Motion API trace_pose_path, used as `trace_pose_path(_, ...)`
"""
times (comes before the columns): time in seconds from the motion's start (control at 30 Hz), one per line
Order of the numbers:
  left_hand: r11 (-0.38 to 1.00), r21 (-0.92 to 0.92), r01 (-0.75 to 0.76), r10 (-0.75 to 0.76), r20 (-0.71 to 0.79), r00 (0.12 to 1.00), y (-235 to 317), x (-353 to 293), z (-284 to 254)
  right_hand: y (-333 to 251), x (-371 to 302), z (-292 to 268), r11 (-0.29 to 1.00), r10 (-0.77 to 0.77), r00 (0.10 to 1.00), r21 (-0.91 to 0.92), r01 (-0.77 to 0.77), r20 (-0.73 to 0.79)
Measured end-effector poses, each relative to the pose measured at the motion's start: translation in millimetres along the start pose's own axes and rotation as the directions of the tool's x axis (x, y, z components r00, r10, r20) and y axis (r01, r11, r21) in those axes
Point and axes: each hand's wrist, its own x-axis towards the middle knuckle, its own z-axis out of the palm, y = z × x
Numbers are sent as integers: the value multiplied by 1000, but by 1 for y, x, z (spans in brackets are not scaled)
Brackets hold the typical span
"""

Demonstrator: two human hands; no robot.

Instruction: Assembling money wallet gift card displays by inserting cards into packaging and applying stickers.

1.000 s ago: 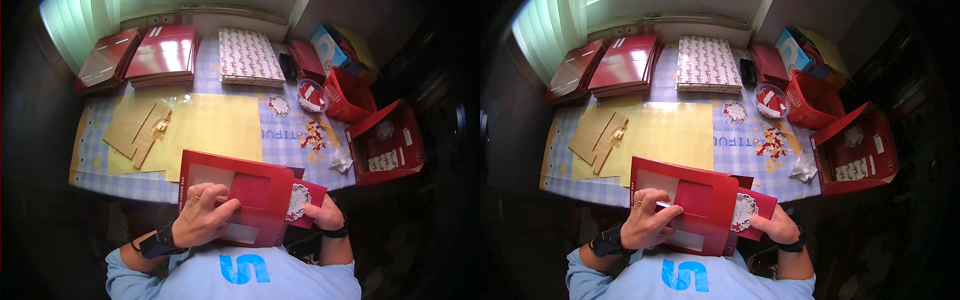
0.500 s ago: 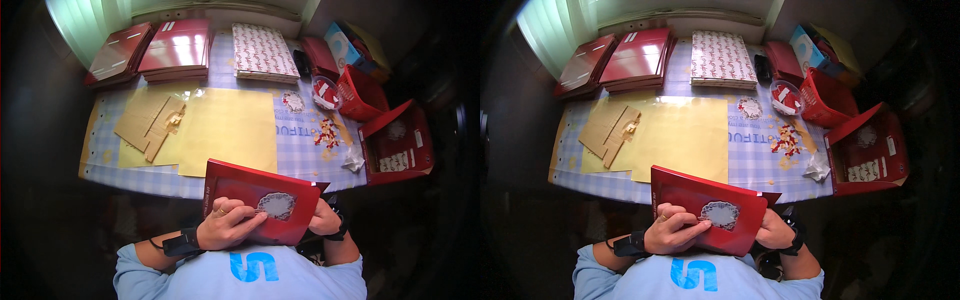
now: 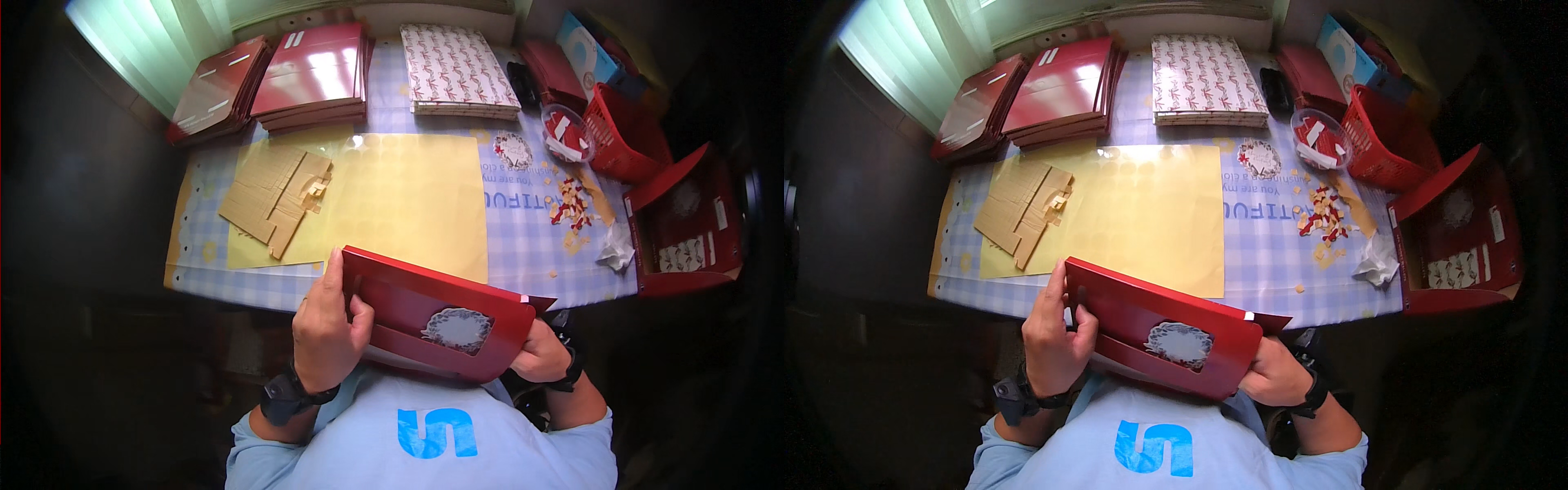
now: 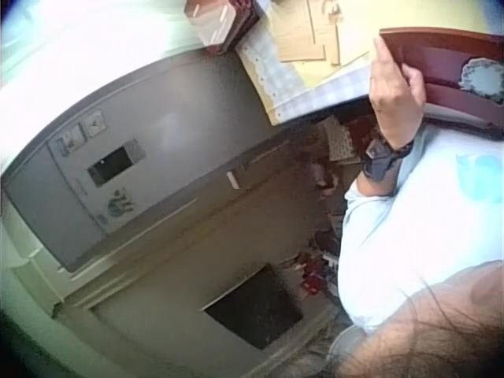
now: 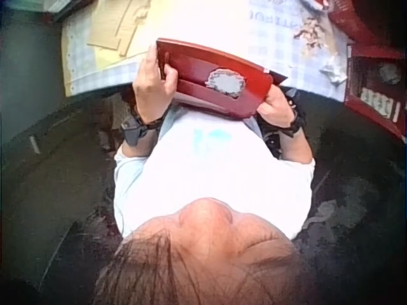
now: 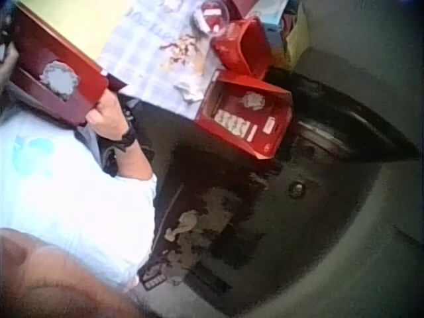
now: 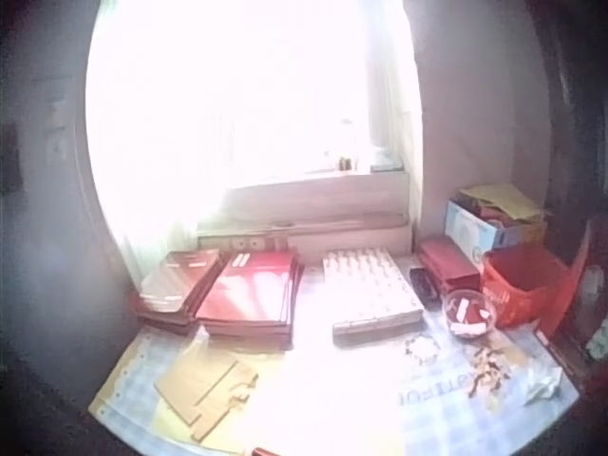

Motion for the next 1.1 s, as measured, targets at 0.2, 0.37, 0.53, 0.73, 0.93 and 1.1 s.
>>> trace_pose_path(0.2,983,180,42,-52,48,997,19,8,-1,-2,-3,-3,999,-40,996,-11,41,83)
trace_pose_path(0.37,965,260,42,-53,35,998,24,16,1,1,-1,2,975,-202,979,-92,204,32)
trace_pose_path(0.53,978,202,58,-62,14,998,27,16,2,7,-10,-5,990,-141,988,-12,142,69)
trace_pose_path(0.73,985,122,120,-129,72,989,32,15,0,6,-13,-4,990,-142,989,8,141,39)
trace_pose_path(0.93,989,122,89,-99,82,992,29,15,0,11,-7,1,994,-108,990,-22,110,89)
trace_pose_path(1.1,991,37,129,-132,119,984,22,13,-1,11,5,5,999,-41,999,-26,42,26)
